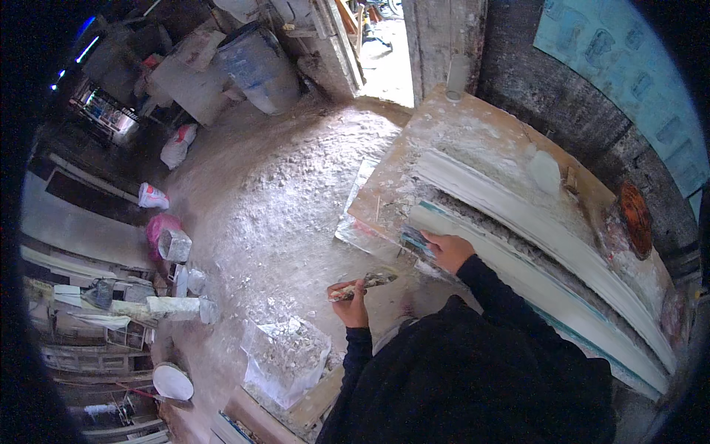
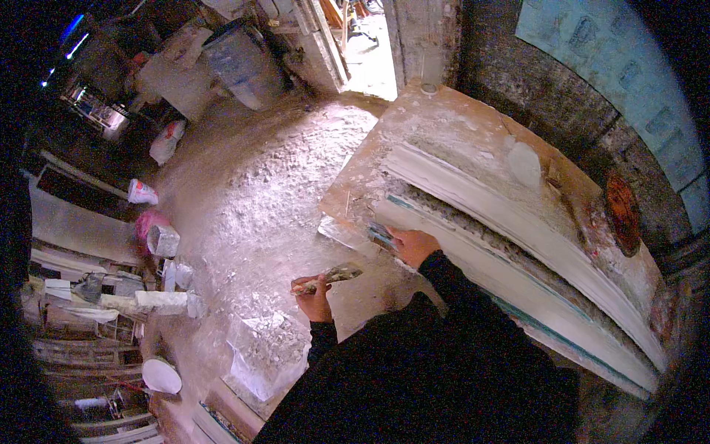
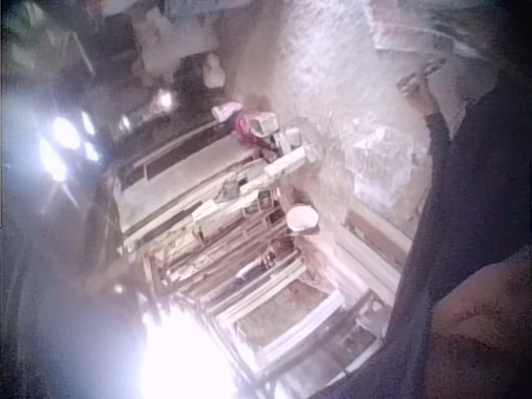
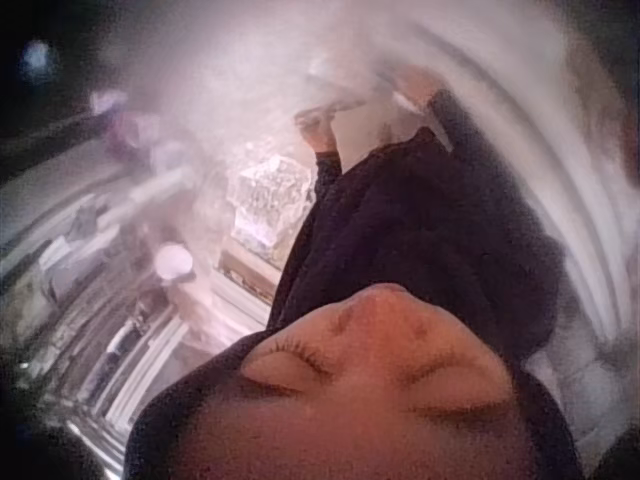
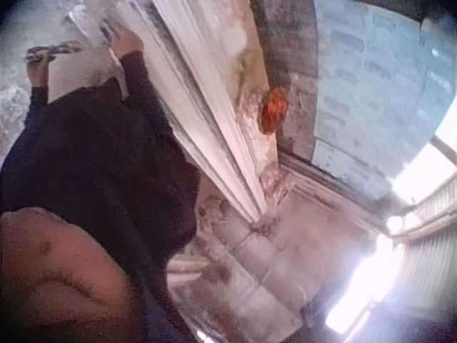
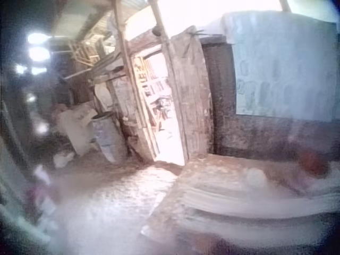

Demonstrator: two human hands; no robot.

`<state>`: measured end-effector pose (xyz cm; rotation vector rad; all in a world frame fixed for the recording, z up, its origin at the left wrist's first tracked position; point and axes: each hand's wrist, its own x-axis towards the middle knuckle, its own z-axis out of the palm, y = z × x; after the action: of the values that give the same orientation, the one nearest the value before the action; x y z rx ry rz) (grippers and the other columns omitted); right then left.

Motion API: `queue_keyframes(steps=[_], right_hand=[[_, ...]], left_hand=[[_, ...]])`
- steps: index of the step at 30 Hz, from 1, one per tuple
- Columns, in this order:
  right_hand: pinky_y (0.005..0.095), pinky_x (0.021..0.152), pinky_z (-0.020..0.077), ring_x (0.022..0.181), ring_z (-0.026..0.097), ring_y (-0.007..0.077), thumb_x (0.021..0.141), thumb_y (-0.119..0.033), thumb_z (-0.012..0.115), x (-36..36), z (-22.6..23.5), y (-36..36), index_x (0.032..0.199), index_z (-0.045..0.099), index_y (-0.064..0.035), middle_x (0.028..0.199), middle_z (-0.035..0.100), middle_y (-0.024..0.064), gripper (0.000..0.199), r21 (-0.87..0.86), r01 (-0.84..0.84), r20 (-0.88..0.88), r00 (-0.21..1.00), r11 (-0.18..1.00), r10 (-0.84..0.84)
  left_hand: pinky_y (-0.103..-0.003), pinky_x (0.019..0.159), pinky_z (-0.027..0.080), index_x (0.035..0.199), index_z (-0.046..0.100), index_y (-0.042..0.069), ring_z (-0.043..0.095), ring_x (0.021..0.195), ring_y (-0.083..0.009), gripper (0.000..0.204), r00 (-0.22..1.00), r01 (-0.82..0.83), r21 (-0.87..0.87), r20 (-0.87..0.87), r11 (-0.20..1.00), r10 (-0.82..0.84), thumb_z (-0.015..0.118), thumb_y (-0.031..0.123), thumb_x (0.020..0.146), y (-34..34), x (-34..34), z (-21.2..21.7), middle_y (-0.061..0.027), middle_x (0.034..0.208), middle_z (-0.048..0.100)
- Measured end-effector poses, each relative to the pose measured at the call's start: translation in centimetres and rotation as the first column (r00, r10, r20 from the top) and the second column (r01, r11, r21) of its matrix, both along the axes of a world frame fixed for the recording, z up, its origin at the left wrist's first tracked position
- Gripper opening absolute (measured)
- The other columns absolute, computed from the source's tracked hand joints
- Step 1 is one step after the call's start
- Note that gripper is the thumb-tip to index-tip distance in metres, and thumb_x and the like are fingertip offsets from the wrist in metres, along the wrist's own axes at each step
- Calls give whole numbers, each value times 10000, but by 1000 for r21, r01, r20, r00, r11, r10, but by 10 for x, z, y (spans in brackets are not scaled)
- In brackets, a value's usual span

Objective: The person applies a white putty-like substance to the edge of a long white molding piece using a putty knife. They repeatedly smooth the material along the length of the molding, occasionally adding more putty from a container.

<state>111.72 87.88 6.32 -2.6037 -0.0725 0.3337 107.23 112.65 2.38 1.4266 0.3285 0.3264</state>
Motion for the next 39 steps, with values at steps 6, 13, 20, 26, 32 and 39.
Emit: queue_keyframes(steps=[6, 13, 20, 26, 32, 39], right_hand=[[451, 606, 458, 688, 572, 344, 840, -254, 432, -16, -3, -28, 1225, 446, -282, 784, 602, 149, 386, 0, -69, 24, 997, 998, 69], [443, 632, 462, 725, 579, 337, 839, -258, 421, -2, 6, -3, 1222, 449, -284, 844, 606, 150, 385, -58, -14, -33, 999, 998, 12], [444, 618, 462, 699, 578, 339, 832, -265, 437, -14, -8, -27, 1220, 447, -296, 827, 604, 159, 390, 37, -84, 36, 996, 996, 82], [442, 571, 462, 677, 577, 331, 813, -266, 461, -3, -15, -1, 1227, 424, -314, 745, 586, 147, 418, -76, -36, 131, 990, 996, 46], [407, 625, 448, 722, 570, 311, 832, -264, 468, -27, 35, -16, 1231, 438, -314, 793, 595, 121, 403, -248, -70, -166, 986, 966, 29], [399, 622, 441, 727, 569, 320, 837, -238, 470, -46, 6, -23, 1205, 462, -316, 769, 586, 135, 375, -99, 75, 13, 997, 992, -74]], left_hand=[[-243, 575, 506, 886, 401, 47, 582, 681, -161, 330, 999, -33, -30, 0, 999, 33, 691, 72, 730, 12, -6, -3, -108, 792, 563], [-242, 568, 500, 884, 394, 50, 578, 671, -145, 326, 1000, -22, -4, 3, 1000, 22, 683, 64, 736, 10, 0, -4, -105, 777, 565], [-242, 561, 498, 881, 390, 48, 569, 664, -141, 340, 998, 66, -41, 16, 997, -65, 693, 74, 730, 6, 16, -5, -106, 778, 567], [-243, 572, 498, 871, 399, 43, 563, 669, -138, 343, 987, 162, -26, 12, 986, -162, 704, 84, 720, 6, 40, 2, -107, 777, 562], [-240, 580, 494, 870, 408, 37, 558, 661, -135, 326, 968, 247, -9, 41, 969, -246, 697, 67, 722, 12, 55, 8, -99, 783, 555], [-236, 581, 491, 854, 415, 35, 551, 660, -127, 316, 961, 276, 33, -7, 961, -276, 699, 74, 722, 21, 56, 2, -88, 782, 551]])
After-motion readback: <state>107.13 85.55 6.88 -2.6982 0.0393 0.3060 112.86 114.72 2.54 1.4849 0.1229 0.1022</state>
